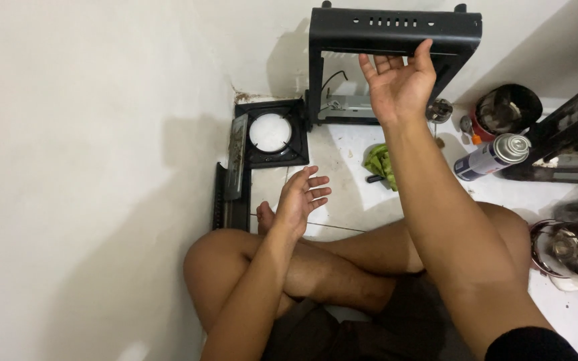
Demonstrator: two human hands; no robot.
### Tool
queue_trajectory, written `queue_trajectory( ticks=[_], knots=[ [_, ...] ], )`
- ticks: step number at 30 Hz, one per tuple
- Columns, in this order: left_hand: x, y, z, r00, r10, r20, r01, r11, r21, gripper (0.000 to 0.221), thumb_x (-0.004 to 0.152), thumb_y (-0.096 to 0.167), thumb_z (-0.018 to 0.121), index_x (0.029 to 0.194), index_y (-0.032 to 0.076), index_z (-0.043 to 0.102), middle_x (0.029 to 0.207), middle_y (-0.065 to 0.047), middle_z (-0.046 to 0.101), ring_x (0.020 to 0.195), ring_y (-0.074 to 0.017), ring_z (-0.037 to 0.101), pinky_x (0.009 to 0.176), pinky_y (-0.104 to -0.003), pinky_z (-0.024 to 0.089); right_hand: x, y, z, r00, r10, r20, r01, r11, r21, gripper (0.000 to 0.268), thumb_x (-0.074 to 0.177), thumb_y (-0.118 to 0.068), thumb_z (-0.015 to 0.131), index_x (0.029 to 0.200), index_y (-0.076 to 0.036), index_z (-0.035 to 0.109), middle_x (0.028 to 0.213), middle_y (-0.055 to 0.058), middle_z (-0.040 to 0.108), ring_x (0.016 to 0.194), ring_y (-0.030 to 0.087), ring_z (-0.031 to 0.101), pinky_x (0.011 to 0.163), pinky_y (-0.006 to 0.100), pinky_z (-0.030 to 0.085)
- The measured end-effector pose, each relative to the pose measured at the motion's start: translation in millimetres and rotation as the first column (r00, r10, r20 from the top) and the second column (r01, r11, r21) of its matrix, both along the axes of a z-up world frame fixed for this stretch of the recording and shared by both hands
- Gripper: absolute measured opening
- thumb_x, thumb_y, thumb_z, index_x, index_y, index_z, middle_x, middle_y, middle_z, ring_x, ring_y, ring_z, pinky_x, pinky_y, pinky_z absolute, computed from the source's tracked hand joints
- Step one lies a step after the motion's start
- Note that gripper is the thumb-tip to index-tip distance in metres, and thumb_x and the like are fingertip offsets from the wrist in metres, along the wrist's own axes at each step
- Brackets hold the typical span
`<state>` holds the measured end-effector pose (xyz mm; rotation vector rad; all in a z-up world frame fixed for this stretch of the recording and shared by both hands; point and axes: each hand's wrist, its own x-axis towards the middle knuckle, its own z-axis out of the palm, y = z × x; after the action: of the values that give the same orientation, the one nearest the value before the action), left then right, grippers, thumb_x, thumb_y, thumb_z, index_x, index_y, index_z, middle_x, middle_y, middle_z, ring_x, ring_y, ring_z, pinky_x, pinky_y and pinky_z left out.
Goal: The person reassembles an internal plastic frame by aligning pieces, securing them with screws using a screwdriver, and cleaning the assembly with a cloth.
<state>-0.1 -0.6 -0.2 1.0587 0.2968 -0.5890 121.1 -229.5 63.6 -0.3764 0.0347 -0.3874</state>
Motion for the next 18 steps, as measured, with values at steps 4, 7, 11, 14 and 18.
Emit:
queue_trajectory(
  ticks=[4,7,11,14,18],
  knots=[
    [-1,0,4,1.0,0.006,-0.003,-0.006,1.0,0.004,0.054,0.099,0.037,0.042,0.141,0.003,0.05,0.116,-0.016,0.062,0.099,-0.0243,0.06,0.09,-0.038,0.047,5,-2,-5,1.0,0.01,0.008,-0.01,1.0,0.024,0.05,0.096,-0.038,0.053,0.124,0.003,0.049,0.12,0.022,0.048,0.113,0.033,0.055,0.108,0.058,0.045],
    [-2,0,6,1.0,0.005,0.002,-0.005,1.0,0.005,0.057,0.097,0.039,0.043,0.141,0.002,0.05,0.119,-0.017,0.061,0.102,-0.0257,0.06,0.092,-0.039,0.046,6,-3,-5,1.0,0.007,0.017,-0.007,1.0,0.008,0.051,0.095,-0.038,0.053,0.126,0.002,0.049,0.122,0.022,0.049,0.113,0.033,0.056,0.108,0.057,0.046],
    [-2,0,7,1.0,-0.01,0.001,0.01,1.0,-0.001,0.059,0.097,0.039,0.042,0.143,0.002,0.049,0.119,-0.017,0.061,0.102,-0.0253,0.06,0.092,-0.039,0.046,6,-2,3,1.0,-0.017,-0.017,0.018,0.999,0.034,0.054,0.096,-0.038,0.05,0.129,0.004,0.046,0.121,0.023,0.048,0.112,0.034,0.055,0.104,0.055,0.047],
    [-1,0,5,1.0,-0.02,0.002,0.02,1.0,0.003,0.059,0.098,0.039,0.041,0.143,0.002,0.049,0.12,-0.017,0.061,0.102,-0.0255,0.06,0.092,-0.039,0.046,7,-3,6,0.999,-0.022,-0.03,0.024,0.998,0.055,0.056,0.095,-0.038,0.05,0.131,0.005,0.046,0.122,0.024,0.049,0.111,0.033,0.055,0.103,0.054,0.047],
    [-2,0,4,1.0,-0.027,0.008,0.027,1.0,-0.004,0.061,0.097,0.04,0.041,0.144,0.002,0.048,0.12,-0.018,0.061,0.104,-0.0263,0.06,0.093,-0.04,0.046,10,-2,5,1.0,-0.016,-0.021,0.017,0.999,0.038,0.057,0.094,-0.04,0.051,0.127,0.006,0.047,0.119,0.023,0.049,0.108,0.032,0.055,0.101,0.053,0.049]
  ],
)
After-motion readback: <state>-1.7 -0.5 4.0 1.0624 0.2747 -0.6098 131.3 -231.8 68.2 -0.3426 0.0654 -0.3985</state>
